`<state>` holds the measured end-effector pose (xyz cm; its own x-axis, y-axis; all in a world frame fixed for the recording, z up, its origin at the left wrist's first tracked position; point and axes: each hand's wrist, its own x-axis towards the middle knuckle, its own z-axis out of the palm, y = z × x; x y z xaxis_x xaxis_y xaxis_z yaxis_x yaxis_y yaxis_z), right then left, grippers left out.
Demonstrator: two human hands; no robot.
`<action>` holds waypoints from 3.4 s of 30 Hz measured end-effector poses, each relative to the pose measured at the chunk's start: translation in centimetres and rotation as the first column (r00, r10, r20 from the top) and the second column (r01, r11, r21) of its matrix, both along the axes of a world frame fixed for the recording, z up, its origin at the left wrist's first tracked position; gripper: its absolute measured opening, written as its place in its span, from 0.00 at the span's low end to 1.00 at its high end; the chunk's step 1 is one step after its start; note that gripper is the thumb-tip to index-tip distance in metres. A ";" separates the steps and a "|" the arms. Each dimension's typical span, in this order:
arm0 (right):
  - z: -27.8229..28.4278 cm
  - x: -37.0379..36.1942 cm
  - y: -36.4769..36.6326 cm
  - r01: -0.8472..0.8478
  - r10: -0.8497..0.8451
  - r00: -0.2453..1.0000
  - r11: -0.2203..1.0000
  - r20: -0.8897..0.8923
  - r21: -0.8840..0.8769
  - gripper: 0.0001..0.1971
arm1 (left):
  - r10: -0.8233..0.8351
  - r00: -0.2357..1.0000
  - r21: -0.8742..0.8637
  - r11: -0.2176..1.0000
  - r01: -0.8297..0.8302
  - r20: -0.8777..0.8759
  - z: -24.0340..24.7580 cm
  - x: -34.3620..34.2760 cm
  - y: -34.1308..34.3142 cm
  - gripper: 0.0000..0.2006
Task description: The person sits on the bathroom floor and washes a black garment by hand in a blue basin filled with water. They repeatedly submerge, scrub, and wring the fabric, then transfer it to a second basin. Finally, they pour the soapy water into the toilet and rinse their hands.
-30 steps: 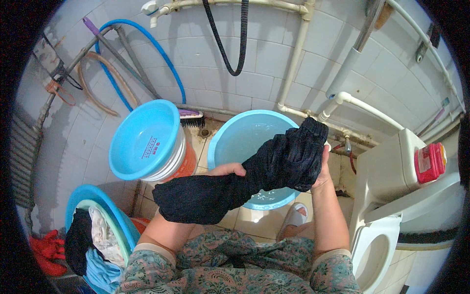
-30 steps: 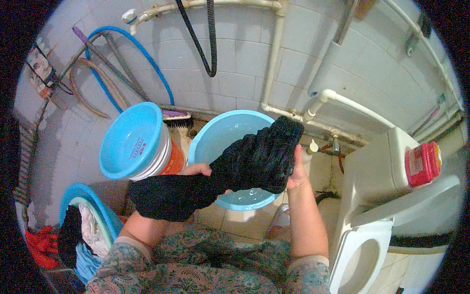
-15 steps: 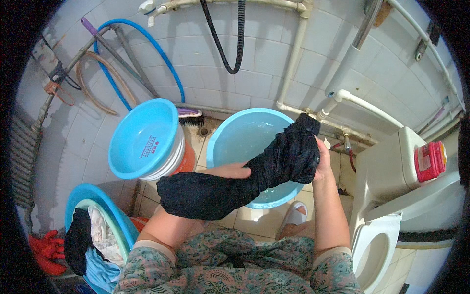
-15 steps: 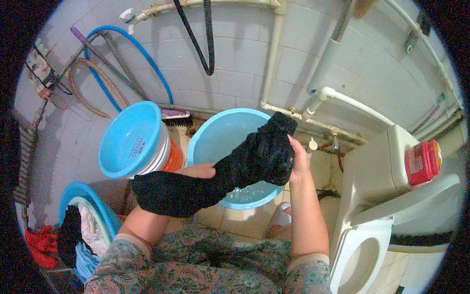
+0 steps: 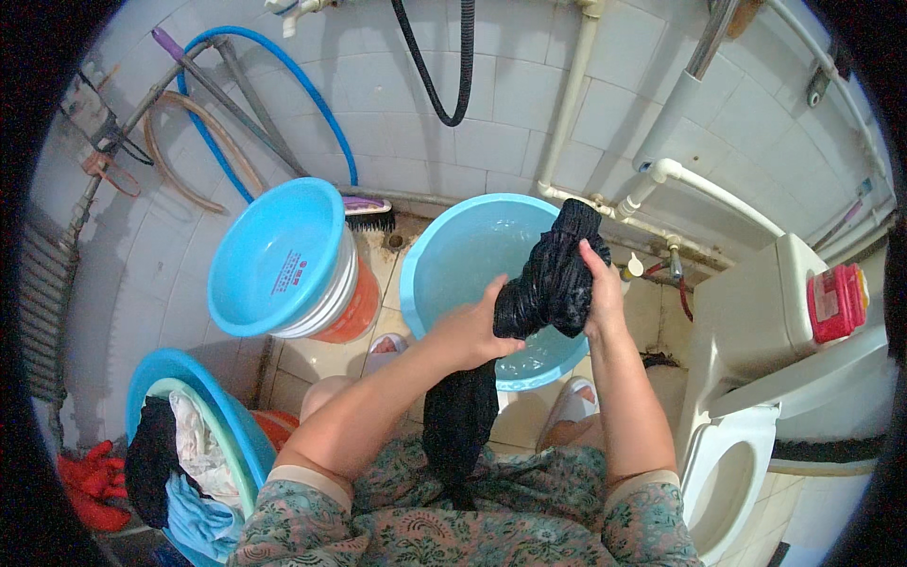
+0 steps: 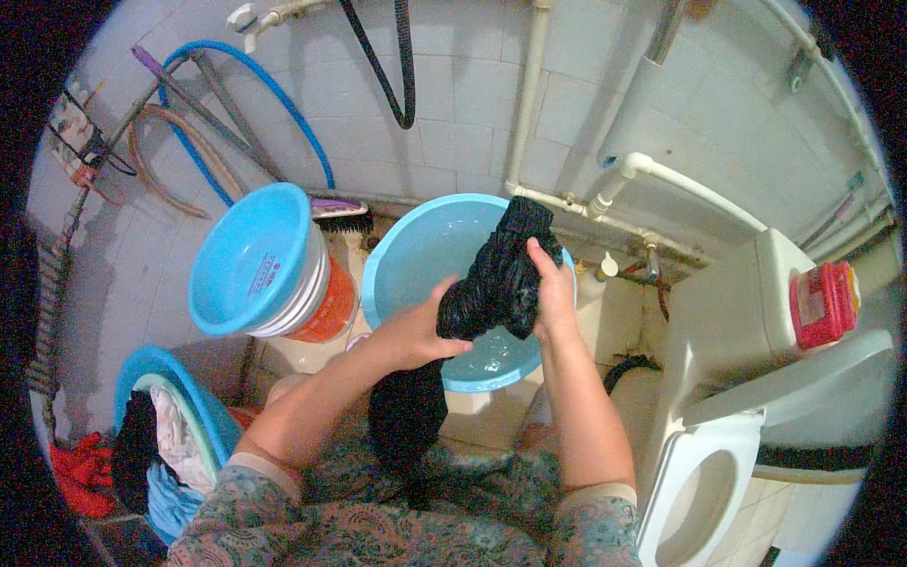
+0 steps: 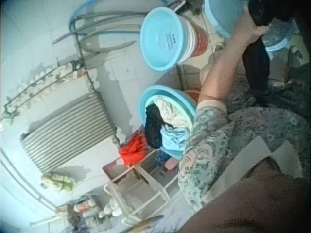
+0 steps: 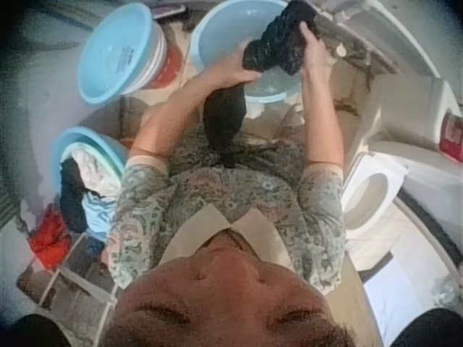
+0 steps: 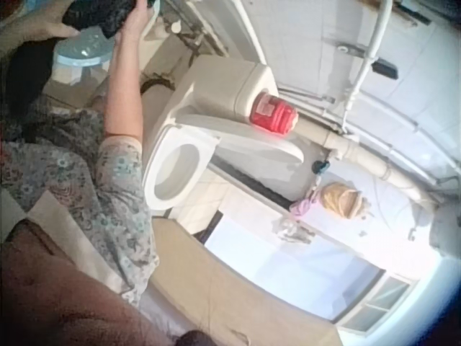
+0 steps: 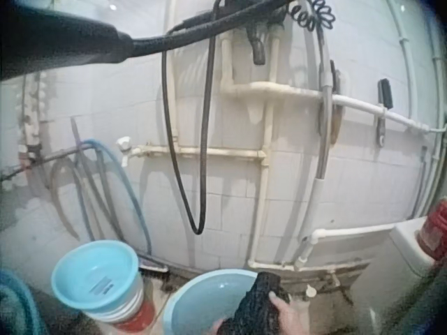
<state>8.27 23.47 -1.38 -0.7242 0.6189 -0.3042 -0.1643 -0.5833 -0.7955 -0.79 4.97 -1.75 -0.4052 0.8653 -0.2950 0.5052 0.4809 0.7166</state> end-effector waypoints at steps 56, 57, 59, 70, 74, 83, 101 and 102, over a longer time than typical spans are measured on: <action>-3.5 1.8 -1.0 -0.053 0.052 0.999 0.963 -0.011 -0.263 0.19 | 0.496 0.842 0.910 0.415 -0.015 -0.212 4.7 -2.6 -0.6 0.07; -4.0 1.8 -1.0 -0.052 0.058 0.998 0.962 0.015 -0.267 0.18 | 0.482 0.830 0.902 0.429 0.053 -0.279 4.7 -2.3 -0.5 0.07; -5.7 1.5 -1.0 -0.019 0.042 0.995 0.970 0.092 -0.240 0.18 | 0.368 0.881 0.881 0.460 0.106 -0.299 4.3 -1.8 -0.4 0.06; -4.8 0.5 -2.4 0.113 -0.116 0.993 0.982 -0.010 -0.153 0.18 | 0.201 0.519 0.511 0.095 -0.855 0.831 0.6 -3.8 0.5 0.17; -4.7 0.6 -2.6 0.170 -0.169 0.983 0.985 -0.072 0.015 0.20 | 0.337 0.256 0.288 -0.048 -0.957 0.906 0.3 -3.8 1.3 0.19; -1.0 1.8 0.7 0.395 -0.320 0.919 0.747 -0.230 0.536 0.17 | 0.215 -0.034 -0.191 0.773 -0.604 0.976 -2.0 -2.0 -0.8 0.33; -3.3 0.4 -0.8 0.197 -0.184 0.971 0.977 -0.151 0.081 0.15 | -0.174 0.465 0.497 0.312 -0.810 0.868 3.0 -4.0 1.3 0.22; -3.2 0.4 -0.8 0.138 -0.134 0.985 0.990 -0.113 0.032 0.15 | -0.211 0.539 0.577 0.369 -0.729 0.815 2.7 -4.4 1.4 0.22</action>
